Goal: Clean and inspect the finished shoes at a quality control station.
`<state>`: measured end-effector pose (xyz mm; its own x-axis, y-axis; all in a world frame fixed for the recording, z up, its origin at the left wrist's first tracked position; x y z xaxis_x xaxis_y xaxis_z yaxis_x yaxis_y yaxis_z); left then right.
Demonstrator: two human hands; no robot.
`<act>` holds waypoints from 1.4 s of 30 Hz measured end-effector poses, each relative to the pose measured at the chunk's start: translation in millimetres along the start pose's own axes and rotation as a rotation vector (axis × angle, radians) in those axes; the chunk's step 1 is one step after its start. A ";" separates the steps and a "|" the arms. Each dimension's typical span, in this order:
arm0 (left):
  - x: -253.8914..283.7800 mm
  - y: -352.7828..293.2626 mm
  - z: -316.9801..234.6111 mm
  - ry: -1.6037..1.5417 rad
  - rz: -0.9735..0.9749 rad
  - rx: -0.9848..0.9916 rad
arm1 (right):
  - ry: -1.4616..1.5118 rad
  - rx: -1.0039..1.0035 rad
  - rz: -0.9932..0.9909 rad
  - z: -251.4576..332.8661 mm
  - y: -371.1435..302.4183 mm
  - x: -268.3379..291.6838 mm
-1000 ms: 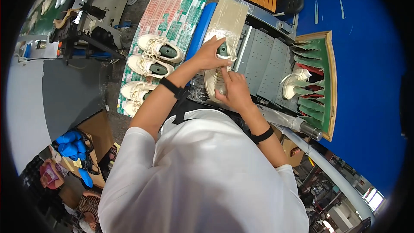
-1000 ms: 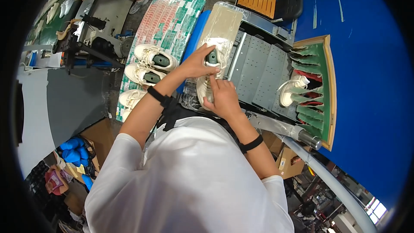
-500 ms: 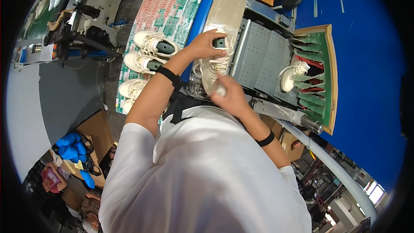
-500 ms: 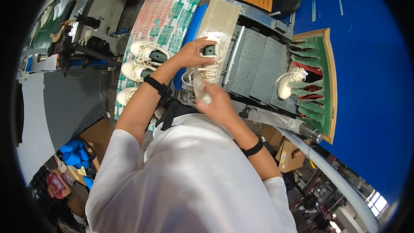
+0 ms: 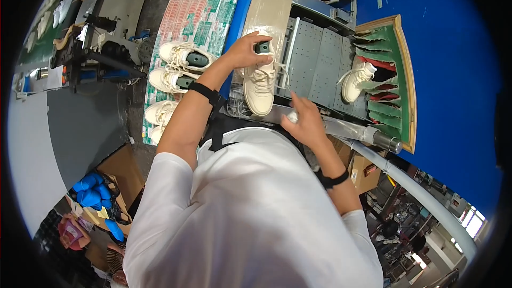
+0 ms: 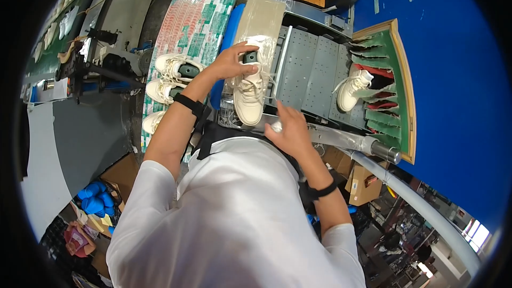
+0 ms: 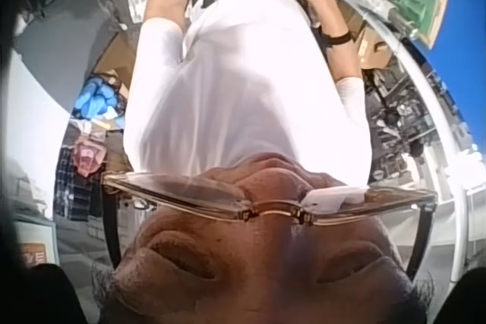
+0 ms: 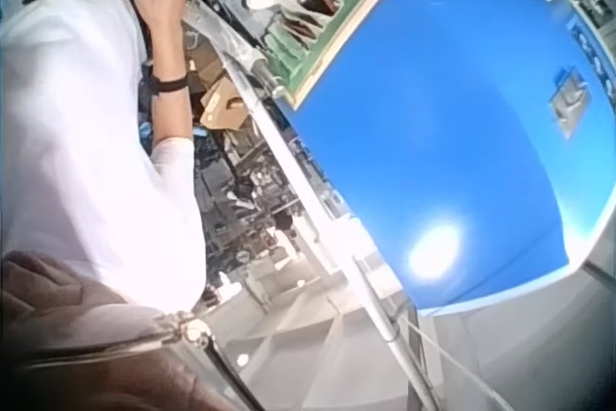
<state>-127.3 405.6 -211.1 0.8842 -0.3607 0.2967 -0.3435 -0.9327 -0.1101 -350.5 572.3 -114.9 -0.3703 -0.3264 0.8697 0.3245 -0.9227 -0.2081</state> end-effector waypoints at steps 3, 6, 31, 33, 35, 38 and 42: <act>-1.9 3.3 3.6 -0.041 0.053 -0.046 | 0.099 0.072 -0.124 17.9 39.7 -11.3; -5.6 -1.3 5.0 -0.125 0.039 -0.029 | 0.010 0.088 -0.107 14.5 47.9 -17.2; 13.6 -9.5 26.0 -0.237 0.034 0.007 | 0.478 -0.024 0.037 12.7 29.5 -16.7; 23.0 -23.8 30.5 -0.561 0.044 0.102 | 0.613 -0.218 -0.054 -7.7 35.8 -29.9; 23.5 -42.5 38.3 -0.771 -0.069 0.161 | 0.567 -0.289 -0.006 -24.1 53.5 -58.9; 1.4 -69.9 66.4 -0.930 -0.326 0.419 | 0.556 -0.300 0.071 -20.6 66.9 -85.7; -27.0 -92.8 33.8 -0.368 -0.619 0.269 | 0.787 -0.445 0.120 -15.0 66.3 -102.6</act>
<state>-108.6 501.8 -241.0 0.9549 0.2927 0.0495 0.2951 -0.9173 -0.2675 -304.0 541.4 -224.7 -0.8959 -0.3201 0.3081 0.0937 -0.8141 -0.5732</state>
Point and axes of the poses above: each hand's wrist, its own y-axis towards the middle knuckle, its own x-axis out of the back of the hand, z = x × y, the point moved 6 cm from there along y, towards the middle knuckle, and after that the axes turned 10 degrees about -y, right-handed, at the moved point
